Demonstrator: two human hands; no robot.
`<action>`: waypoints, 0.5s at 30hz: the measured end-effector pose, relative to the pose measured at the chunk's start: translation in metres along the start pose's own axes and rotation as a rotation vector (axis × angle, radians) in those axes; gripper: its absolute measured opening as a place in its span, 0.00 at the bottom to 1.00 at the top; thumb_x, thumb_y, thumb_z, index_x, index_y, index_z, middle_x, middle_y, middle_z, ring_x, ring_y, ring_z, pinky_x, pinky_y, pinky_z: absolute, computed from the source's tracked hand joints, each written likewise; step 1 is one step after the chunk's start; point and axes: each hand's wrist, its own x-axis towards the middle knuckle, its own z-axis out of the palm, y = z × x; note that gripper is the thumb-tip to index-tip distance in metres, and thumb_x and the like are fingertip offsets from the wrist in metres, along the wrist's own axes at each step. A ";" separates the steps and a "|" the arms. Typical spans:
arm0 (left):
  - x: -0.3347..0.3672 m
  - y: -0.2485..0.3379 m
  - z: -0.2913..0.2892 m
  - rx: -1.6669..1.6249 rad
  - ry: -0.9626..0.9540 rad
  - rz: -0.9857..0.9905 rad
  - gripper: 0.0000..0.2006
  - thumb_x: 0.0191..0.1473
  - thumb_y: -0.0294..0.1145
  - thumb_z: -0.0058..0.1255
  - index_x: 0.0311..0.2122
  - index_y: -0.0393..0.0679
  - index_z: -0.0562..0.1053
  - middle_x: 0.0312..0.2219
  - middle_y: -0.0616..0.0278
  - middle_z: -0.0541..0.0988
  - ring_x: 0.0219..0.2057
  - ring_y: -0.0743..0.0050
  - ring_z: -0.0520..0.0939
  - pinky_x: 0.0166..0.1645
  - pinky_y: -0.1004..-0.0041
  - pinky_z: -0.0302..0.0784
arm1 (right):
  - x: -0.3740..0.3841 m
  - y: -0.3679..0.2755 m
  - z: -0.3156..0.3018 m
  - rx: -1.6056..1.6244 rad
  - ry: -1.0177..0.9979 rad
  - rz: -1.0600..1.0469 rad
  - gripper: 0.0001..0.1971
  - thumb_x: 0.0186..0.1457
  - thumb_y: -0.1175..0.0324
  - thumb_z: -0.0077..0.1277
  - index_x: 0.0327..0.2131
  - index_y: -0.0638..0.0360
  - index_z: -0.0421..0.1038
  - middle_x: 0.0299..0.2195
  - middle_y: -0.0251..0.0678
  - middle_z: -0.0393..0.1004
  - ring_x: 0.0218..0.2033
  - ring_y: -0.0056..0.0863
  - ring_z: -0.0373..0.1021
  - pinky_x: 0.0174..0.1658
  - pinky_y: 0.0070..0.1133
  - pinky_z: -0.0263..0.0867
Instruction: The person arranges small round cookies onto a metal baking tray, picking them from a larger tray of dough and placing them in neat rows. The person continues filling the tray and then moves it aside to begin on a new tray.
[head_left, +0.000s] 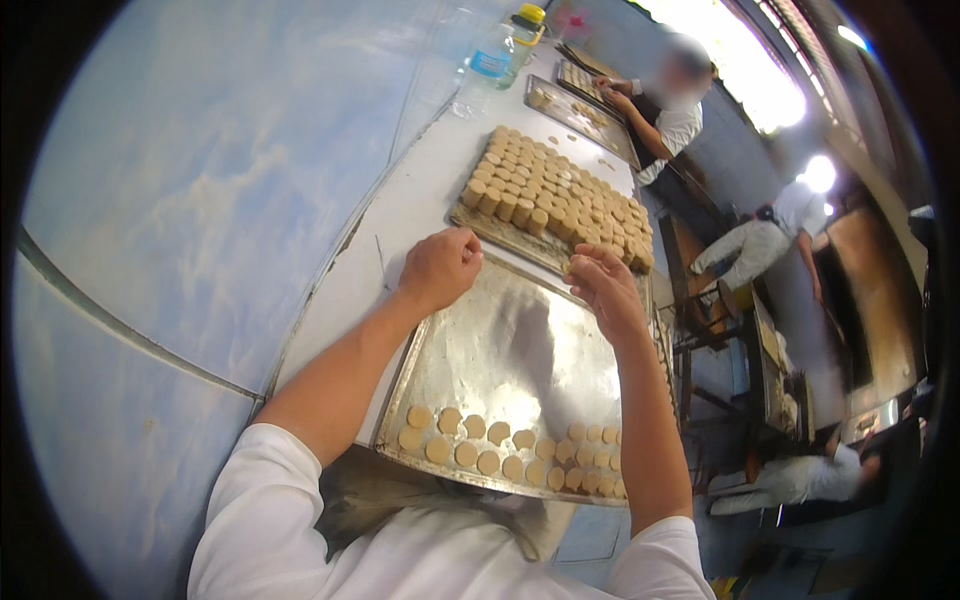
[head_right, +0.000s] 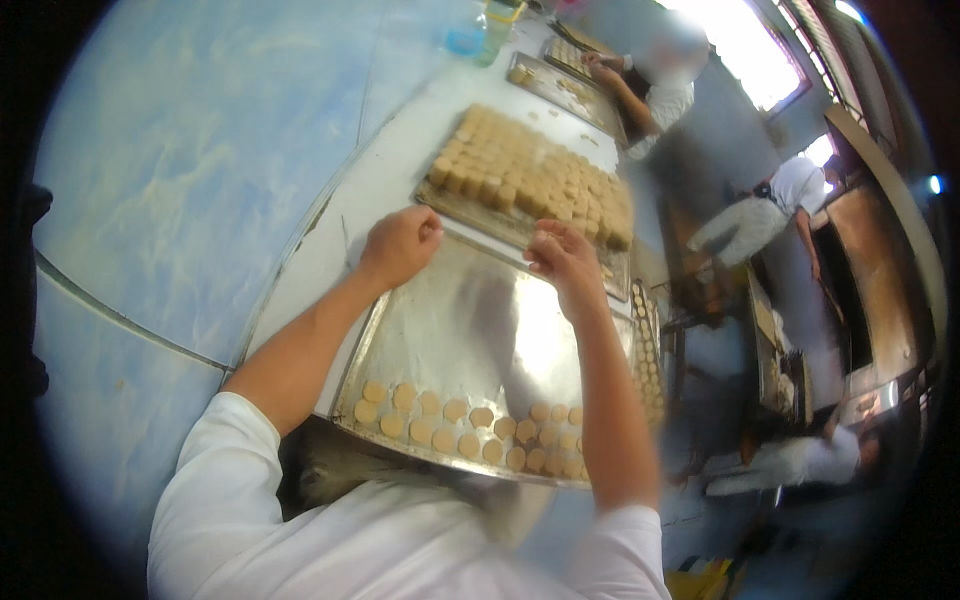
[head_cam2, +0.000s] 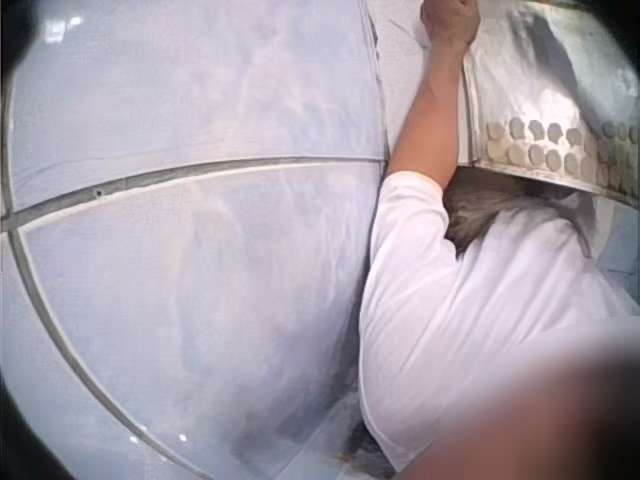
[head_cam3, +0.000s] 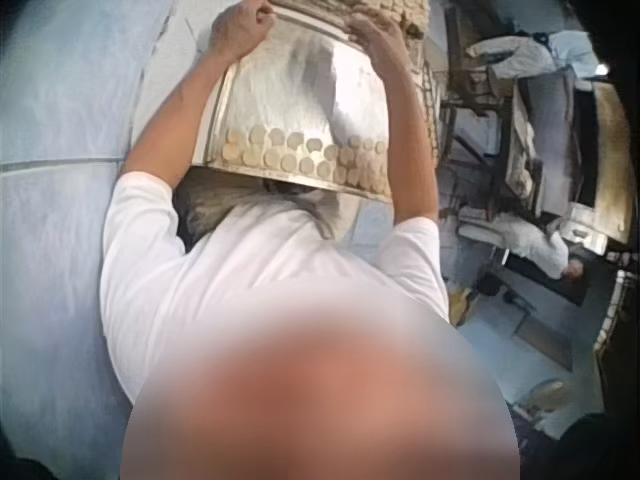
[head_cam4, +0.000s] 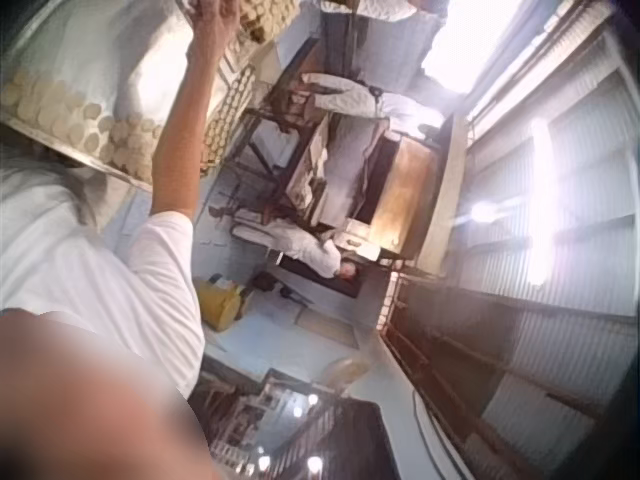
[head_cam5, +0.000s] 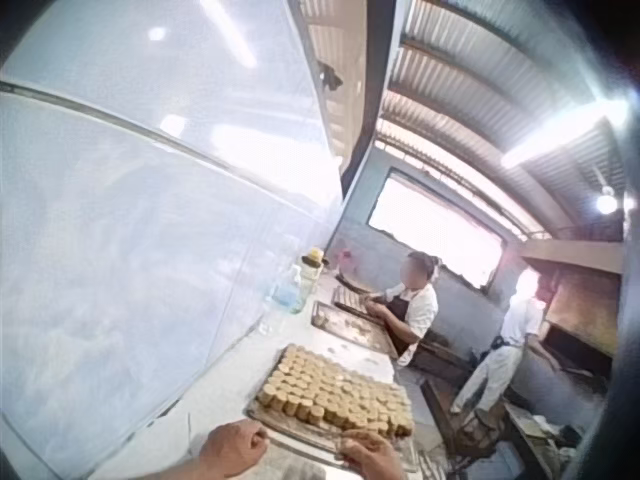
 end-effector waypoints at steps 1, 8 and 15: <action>0.000 0.003 -0.001 -0.018 0.027 0.029 0.08 0.58 0.33 0.59 0.38 0.41 0.79 0.34 0.52 0.85 0.36 0.54 0.86 0.43 0.60 0.80 | -0.021 0.001 0.000 0.018 -0.026 -0.008 0.20 0.61 0.73 0.60 0.55 0.68 0.71 0.39 0.37 0.78 0.37 0.23 0.77 0.38 0.18 0.73; -0.046 0.083 -0.016 -0.270 -0.238 0.085 0.09 0.64 0.33 0.59 0.42 0.38 0.80 0.33 0.63 0.81 0.32 0.77 0.76 0.40 0.74 0.74 | -0.135 0.025 0.021 0.076 0.050 -0.046 0.20 0.66 0.63 0.62 0.54 0.65 0.72 0.40 0.38 0.82 0.37 0.25 0.79 0.37 0.20 0.73; -0.117 0.133 -0.007 -0.445 -0.503 0.005 0.09 0.64 0.33 0.60 0.40 0.36 0.81 0.32 0.64 0.80 0.31 0.78 0.75 0.37 0.74 0.72 | -0.180 0.042 0.014 0.245 -0.037 0.080 0.18 0.66 0.65 0.58 0.54 0.64 0.71 0.38 0.37 0.79 0.33 0.24 0.77 0.35 0.19 0.73</action>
